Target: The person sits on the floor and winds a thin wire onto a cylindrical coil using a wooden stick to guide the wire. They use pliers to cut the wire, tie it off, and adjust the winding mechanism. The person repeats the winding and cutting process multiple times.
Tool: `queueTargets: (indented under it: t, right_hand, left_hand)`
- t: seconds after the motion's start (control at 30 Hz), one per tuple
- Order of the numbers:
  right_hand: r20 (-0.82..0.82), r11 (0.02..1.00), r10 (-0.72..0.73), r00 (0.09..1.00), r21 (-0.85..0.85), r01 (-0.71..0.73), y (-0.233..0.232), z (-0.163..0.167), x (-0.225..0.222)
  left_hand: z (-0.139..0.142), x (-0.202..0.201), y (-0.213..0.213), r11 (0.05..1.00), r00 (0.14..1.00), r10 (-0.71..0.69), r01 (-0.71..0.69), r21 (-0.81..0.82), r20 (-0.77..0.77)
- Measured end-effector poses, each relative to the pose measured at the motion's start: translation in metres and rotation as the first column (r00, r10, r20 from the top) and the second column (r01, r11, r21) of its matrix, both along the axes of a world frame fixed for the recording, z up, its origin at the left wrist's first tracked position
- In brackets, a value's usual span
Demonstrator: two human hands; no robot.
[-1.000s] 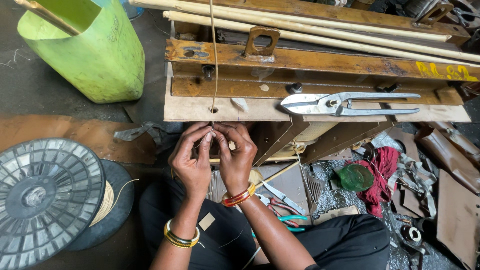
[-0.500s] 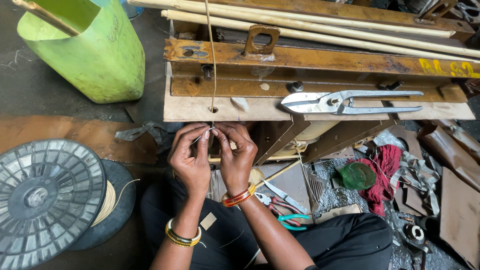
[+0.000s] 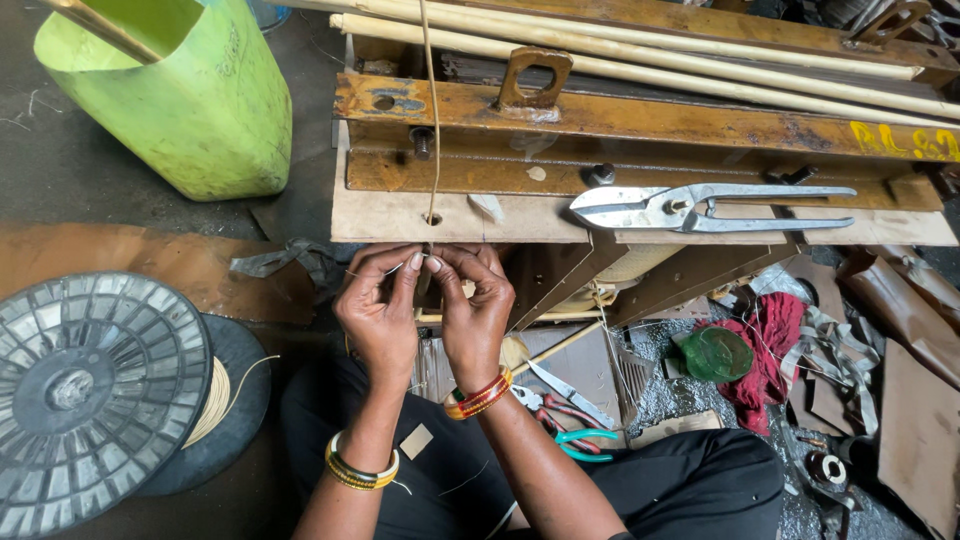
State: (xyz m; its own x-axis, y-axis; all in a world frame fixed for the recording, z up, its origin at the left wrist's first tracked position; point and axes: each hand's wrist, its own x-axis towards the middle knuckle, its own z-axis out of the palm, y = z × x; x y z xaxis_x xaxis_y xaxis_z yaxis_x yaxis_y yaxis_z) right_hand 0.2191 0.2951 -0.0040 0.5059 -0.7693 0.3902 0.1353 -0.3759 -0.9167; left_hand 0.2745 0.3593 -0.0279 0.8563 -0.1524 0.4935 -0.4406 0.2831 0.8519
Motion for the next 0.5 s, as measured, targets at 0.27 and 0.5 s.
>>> queueTargets:
  t: [0.27, 0.5]
  right_hand:
    - [0.015, 0.999, 0.008, 1.000, 0.030, -0.009, -0.002, -0.001, 0.001]
    - [0.008, 1.000, -0.015, 1.000, -0.003, 0.015, -0.001, 0.001, 0.000]
  left_hand:
    - [-0.006, 0.007, -0.006, 0.992, 0.966, -0.096, 0.072, -0.107, -0.241]
    - [-0.005, -0.006, -0.020, 0.979, 0.951, 0.030, -0.090, -0.183, -0.307]
